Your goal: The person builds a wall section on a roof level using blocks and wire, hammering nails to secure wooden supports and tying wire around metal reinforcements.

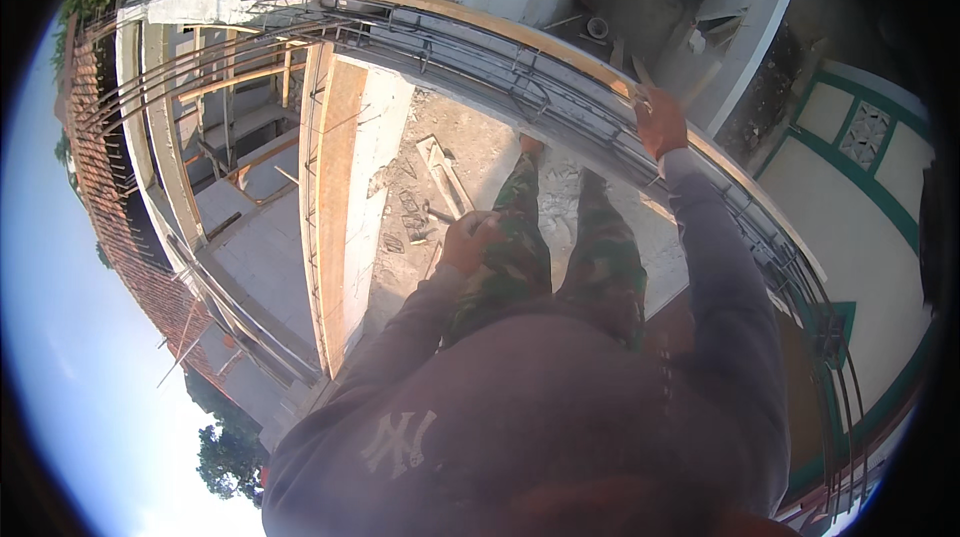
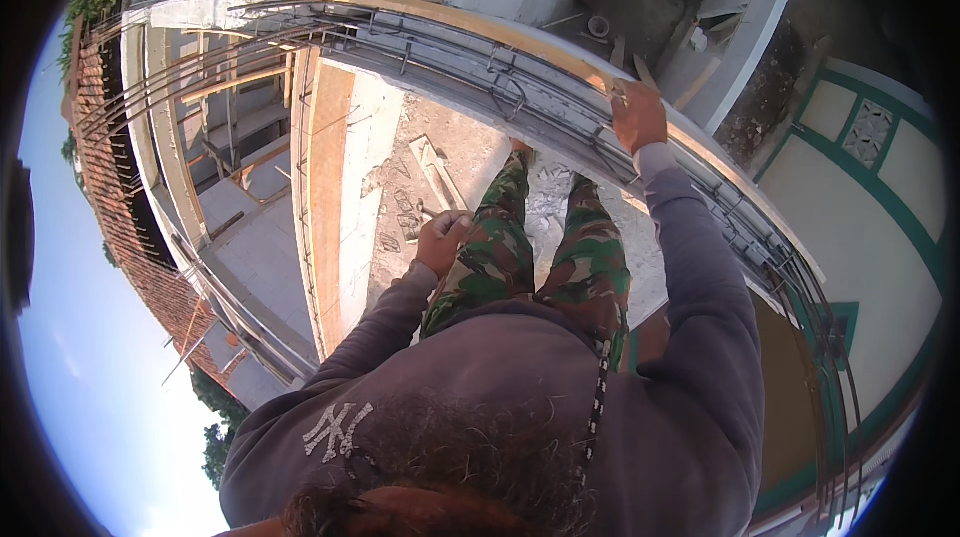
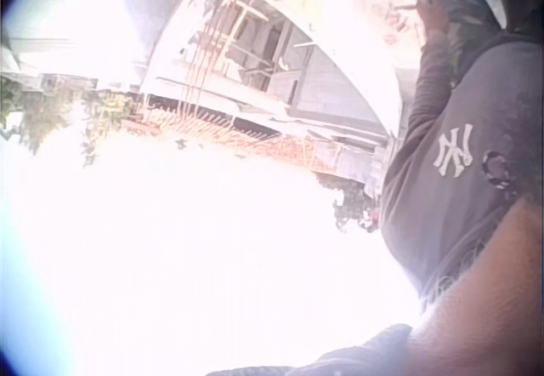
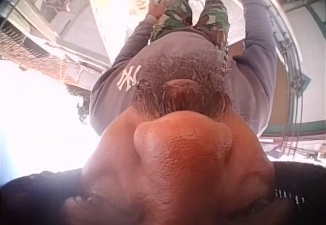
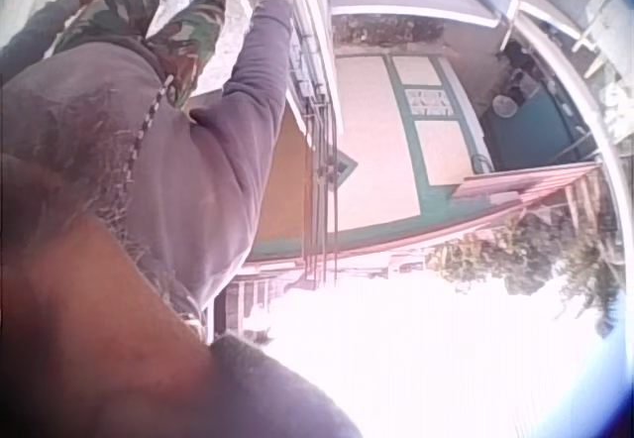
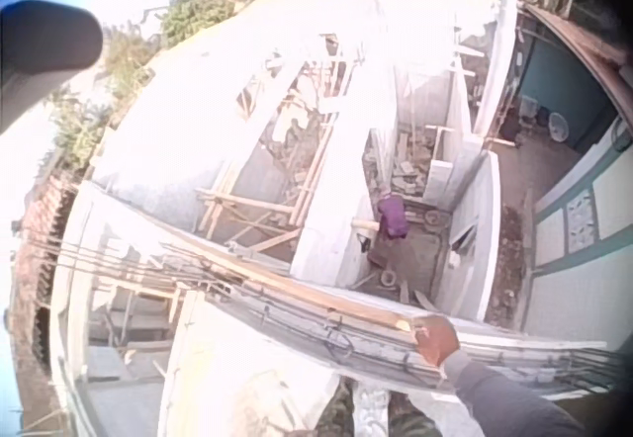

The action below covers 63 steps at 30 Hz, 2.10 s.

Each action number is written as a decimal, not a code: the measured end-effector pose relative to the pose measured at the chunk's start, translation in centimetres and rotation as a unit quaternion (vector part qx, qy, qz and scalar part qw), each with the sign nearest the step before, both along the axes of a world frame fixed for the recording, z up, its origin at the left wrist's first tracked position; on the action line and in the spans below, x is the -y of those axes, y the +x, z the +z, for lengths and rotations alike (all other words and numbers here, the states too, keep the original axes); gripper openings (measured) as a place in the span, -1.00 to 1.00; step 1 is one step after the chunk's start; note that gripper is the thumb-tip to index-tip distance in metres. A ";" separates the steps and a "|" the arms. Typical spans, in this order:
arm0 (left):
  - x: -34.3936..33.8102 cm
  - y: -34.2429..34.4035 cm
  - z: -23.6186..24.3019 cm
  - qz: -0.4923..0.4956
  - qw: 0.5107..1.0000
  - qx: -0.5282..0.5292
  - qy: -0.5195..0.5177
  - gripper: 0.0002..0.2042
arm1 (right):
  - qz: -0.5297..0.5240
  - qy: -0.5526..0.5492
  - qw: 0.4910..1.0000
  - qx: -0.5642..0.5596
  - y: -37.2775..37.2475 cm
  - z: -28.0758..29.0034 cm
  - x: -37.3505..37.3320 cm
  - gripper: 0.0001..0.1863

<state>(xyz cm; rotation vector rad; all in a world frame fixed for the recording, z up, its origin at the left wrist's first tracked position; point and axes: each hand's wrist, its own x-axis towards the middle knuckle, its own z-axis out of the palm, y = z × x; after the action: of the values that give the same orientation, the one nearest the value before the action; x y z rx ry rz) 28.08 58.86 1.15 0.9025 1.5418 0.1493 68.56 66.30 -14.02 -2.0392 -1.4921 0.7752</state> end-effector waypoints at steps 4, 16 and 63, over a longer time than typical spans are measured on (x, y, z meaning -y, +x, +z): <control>2.3 -1.0 0.0 0.077 0.996 0.049 -0.023 -0.61 | 0.083 0.017 0.993 -0.084 -6.7 8.3 2.9 -0.56; -3.2 -5.6 6.1 -0.062 0.984 0.131 0.104 -0.72 | 0.067 -0.110 0.930 -0.343 -23.1 23.0 9.0 -0.78; 11.0 -13.7 -7.2 0.295 0.954 -0.010 0.047 -0.66 | 0.428 -0.407 0.769 -0.247 -32.1 16.1 12.7 -0.69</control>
<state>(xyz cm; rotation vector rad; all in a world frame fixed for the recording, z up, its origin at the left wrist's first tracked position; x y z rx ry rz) 14.41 47.84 -6.06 0.4908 1.7980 0.6481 36.43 53.56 2.04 -1.2465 -1.8943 2.4572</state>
